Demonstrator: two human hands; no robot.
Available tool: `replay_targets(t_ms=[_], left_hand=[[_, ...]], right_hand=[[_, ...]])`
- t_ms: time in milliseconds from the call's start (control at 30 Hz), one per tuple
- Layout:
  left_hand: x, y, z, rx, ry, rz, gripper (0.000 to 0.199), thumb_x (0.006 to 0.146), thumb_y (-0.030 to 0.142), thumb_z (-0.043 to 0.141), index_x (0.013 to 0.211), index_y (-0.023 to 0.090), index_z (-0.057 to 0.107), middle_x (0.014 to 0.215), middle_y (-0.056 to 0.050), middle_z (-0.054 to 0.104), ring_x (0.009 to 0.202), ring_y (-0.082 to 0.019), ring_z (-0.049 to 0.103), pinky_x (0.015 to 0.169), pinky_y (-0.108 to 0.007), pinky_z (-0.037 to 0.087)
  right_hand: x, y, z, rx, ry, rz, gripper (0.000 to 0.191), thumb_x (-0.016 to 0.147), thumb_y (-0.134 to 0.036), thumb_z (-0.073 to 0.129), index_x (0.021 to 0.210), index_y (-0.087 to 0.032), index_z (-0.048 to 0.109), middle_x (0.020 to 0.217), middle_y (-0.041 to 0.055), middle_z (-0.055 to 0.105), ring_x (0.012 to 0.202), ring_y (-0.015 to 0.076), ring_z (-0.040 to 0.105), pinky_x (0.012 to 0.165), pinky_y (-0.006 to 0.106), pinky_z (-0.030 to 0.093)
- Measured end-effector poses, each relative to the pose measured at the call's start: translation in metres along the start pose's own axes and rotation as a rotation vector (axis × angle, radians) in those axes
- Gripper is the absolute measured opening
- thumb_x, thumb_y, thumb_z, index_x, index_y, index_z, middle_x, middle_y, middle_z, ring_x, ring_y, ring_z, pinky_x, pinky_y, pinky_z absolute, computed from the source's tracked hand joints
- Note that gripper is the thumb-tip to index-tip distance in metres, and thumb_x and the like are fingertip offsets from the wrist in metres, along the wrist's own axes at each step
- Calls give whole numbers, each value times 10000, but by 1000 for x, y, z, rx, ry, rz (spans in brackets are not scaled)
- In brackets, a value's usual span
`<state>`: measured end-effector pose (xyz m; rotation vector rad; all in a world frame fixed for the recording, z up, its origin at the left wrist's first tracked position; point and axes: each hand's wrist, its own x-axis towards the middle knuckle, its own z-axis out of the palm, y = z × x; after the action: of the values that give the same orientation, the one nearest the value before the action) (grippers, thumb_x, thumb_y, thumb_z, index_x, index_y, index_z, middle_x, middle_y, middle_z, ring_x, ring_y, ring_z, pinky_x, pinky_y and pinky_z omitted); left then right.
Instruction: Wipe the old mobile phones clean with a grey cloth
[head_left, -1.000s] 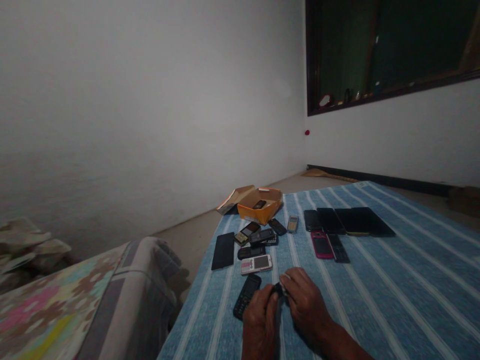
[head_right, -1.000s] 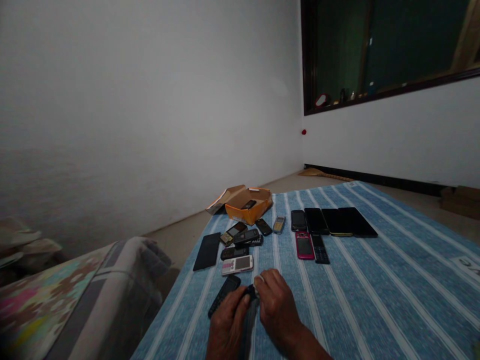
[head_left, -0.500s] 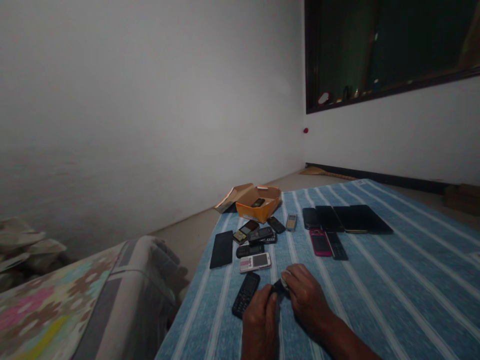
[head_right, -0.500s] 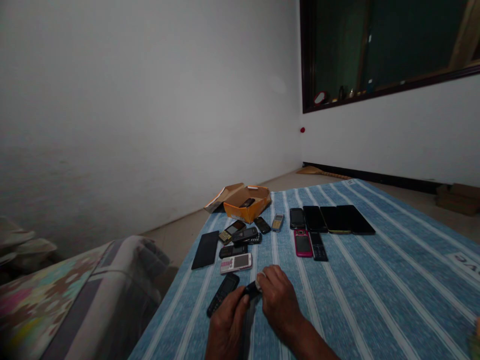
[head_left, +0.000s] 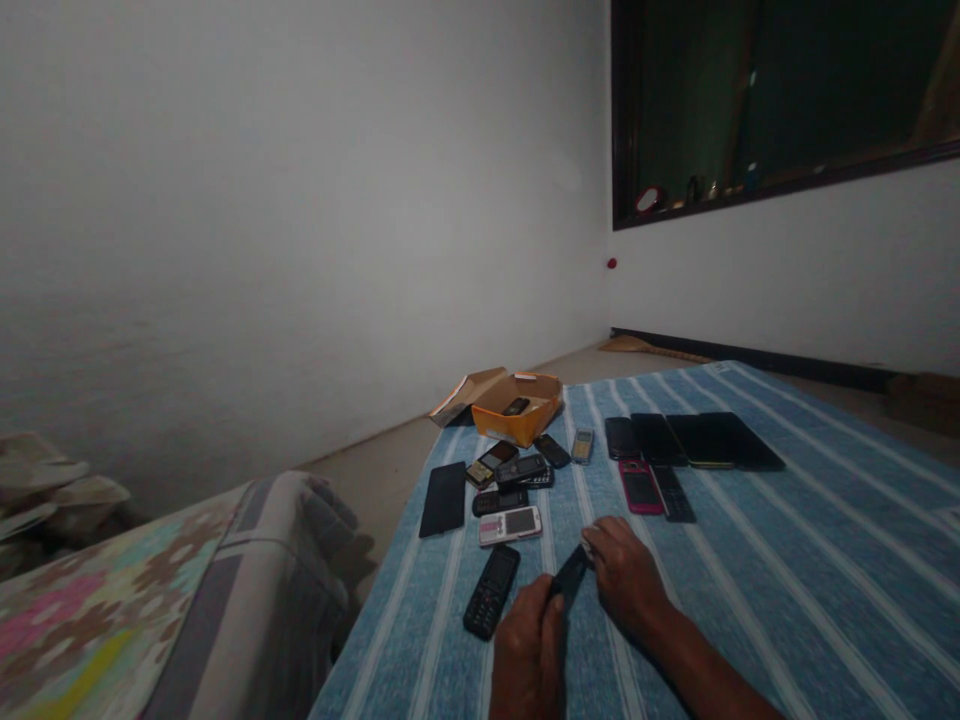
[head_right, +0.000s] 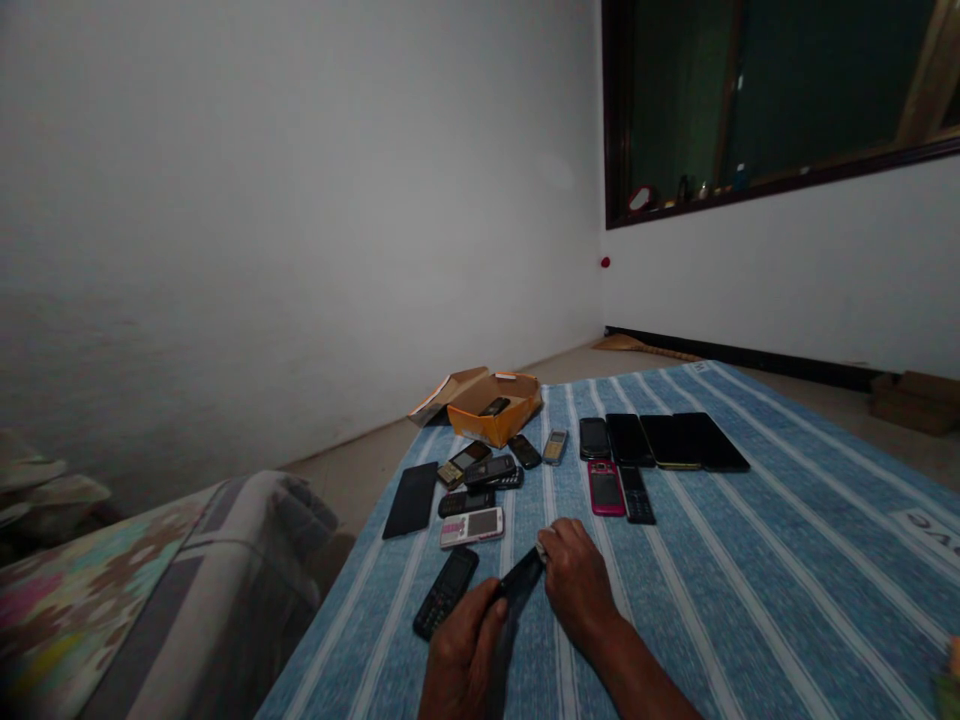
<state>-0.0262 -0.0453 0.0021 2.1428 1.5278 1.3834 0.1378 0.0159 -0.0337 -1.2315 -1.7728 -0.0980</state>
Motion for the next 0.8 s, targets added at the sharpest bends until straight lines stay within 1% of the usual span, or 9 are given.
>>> replay_targets(t_ms=[100, 200, 333, 433, 500, 533, 633, 700, 800], left_hand=[[-3, -3, 2, 9, -31, -27, 489, 967, 489, 387, 1015, 135, 721, 946, -156, 771, 856, -242, 750, 744, -318, 625], [-5, -7, 4, 5, -51, -42, 472, 970, 470, 379, 1040, 138, 707, 964, -152, 768, 885, -241, 746, 770, -322, 618], [-8, -15, 8, -7, -132, -45, 370, 971, 351, 391, 1074, 145, 680, 960, -133, 765, 867, -221, 743, 759, -302, 609], [-10, -20, 13, 26, -138, -43, 315, 943, 287, 434, 1087, 135, 671, 1006, -147, 750, 916, -233, 728, 804, -333, 596], [-10, -20, 14, 42, -144, -41, 292, 936, 260, 439, 1068, 143, 672, 973, -138, 742, 893, -234, 716, 794, -355, 591], [-9, -19, 14, 45, -148, -41, 281, 938, 251, 431, 1035, 154, 677, 928, -123, 736, 848, -228, 708, 762, -356, 589], [-8, -16, 14, 34, -157, -30, 268, 947, 231, 413, 965, 181, 676, 873, -92, 712, 799, -211, 679, 729, -350, 573], [-8, -16, 14, 39, -156, -10, 260, 948, 223, 414, 931, 187, 671, 854, -85, 703, 783, -207, 668, 716, -343, 565], [-9, -20, 16, 92, -138, 29, 241, 942, 211, 424, 923, 182, 662, 822, -82, 693, 752, -209, 657, 686, -335, 557]], right_hand=[[-3, -2, 1, 0, -15, -20, 300, 786, 58, 443, 765, -195, 604, 805, 45, 580, 789, 193, 500, 686, 285, 393], [-2, -5, -3, -18, 4, -69, 275, 793, 43, 454, 754, -194, 588, 816, 50, 574, 801, 196, 493, 692, 285, 390], [0, -12, -9, -49, 25, -145, 249, 808, 24, 458, 737, -192, 558, 809, 54, 558, 784, 200, 476, 695, 298, 385], [-1, -23, -9, -34, 37, -197, 235, 833, 1, 452, 739, -190, 552, 797, 56, 553, 783, 205, 474, 718, 315, 390], [-5, -33, -8, -13, 55, -236, 224, 848, -17, 449, 752, -187, 558, 804, 60, 557, 794, 210, 477, 736, 325, 394], [-7, -38, -7, -4, 65, -256, 222, 856, -22, 443, 769, -185, 566, 815, 62, 562, 804, 212, 481, 746, 328, 396], [-11, -49, -4, 17, 87, -300, 234, 879, -30, 423, 813, -184, 586, 835, 63, 571, 829, 214, 490, 761, 328, 397], [-12, -50, -3, 17, 82, -301, 240, 888, -32, 419, 813, -185, 587, 833, 61, 572, 830, 214, 491, 758, 327, 395], [-10, -44, -1, 5, 70, -285, 232, 886, -35, 435, 781, -187, 576, 827, 61, 570, 821, 215, 483, 741, 328, 389]])
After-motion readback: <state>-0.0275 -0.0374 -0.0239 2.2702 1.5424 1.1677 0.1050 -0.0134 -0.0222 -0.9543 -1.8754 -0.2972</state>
